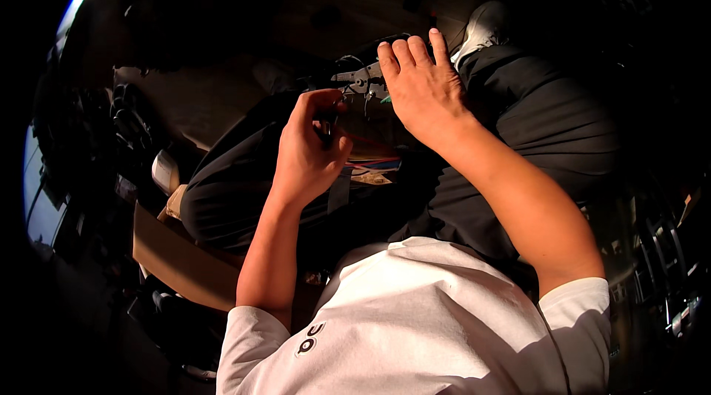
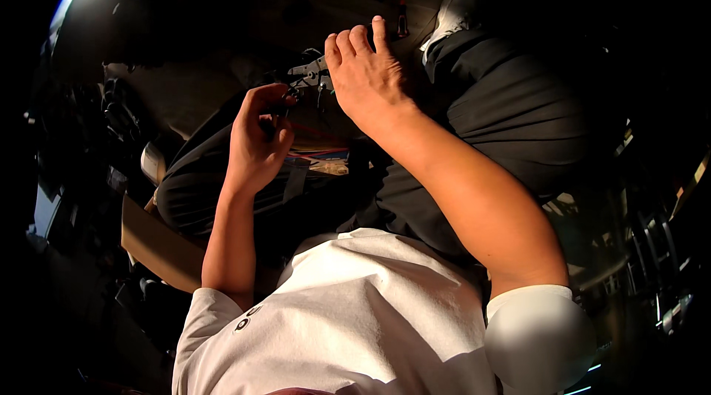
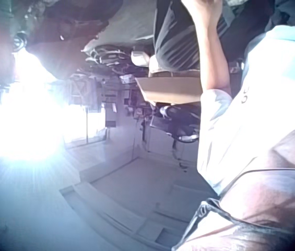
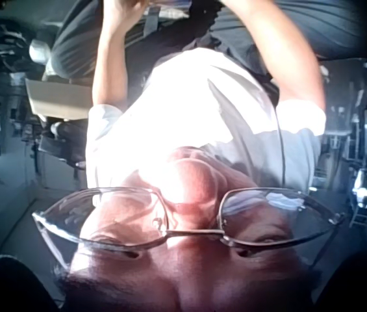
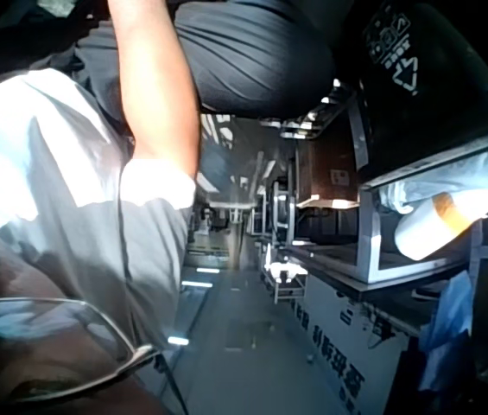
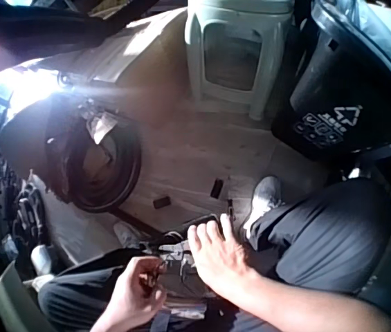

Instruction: The person uses a power drill and a screwdriver to remove screws from a black plastic housing, then pulls out and examines a bundle of wires and connectors before using a screwdriver and pliers to manipulate components within the housing.

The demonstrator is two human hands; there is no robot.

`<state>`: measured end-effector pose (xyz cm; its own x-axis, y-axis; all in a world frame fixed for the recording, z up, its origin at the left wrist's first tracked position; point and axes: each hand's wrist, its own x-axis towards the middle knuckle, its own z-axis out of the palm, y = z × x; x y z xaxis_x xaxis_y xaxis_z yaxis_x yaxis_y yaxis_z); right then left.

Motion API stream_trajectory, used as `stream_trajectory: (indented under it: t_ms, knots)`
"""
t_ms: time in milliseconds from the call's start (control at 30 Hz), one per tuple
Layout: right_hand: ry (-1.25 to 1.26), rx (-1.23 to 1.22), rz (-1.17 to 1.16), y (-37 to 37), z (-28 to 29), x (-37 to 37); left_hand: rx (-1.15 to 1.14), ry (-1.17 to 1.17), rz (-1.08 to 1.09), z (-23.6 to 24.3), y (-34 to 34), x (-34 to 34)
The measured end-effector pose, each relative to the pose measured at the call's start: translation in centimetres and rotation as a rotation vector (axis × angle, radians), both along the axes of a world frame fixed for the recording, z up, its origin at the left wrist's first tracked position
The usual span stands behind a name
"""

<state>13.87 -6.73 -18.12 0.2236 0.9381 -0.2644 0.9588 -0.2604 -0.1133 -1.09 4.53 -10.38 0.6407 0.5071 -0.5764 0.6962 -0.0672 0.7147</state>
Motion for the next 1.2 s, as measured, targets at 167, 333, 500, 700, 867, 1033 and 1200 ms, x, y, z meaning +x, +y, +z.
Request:
stream_trajectory:
  t_ms: [167, 333, 500, 700, 867, 1033, 1200]
  knots:
    - [-0.005, 0.002, -0.014, 0.25, -0.63, -0.11, 0.000, -0.006, 0.008, -0.17, 0.04, 0.01]
    - [-0.018, -0.034, 0.037, 0.48, -0.68, -0.27, 0.035, -0.053, 0.006, -0.79, 0.07, -0.05]
    - [-0.007, -0.055, 0.049, 0.65, -1.01, -0.54, 0.026, -0.032, 0.006, -0.66, 0.14, -0.16]
    - [-0.001, -0.087, 0.056, 0.86, -0.86, -0.46, 0.027, -0.037, 0.014, -0.59, 0.07, -0.13]
    - [-0.002, -0.068, 0.054, 0.93, -0.91, -0.54, 0.047, -0.056, -0.003, -0.76, 0.12, -0.25]
    - [-0.004, -0.075, 0.055, 0.87, -0.86, -0.57, 0.037, -0.061, 0.002, -0.82, 0.09, -0.22]
    - [-0.013, -0.096, 0.047, 0.91, -0.97, -0.53, 0.037, -0.046, 0.011, -0.65, 0.06, -0.33]
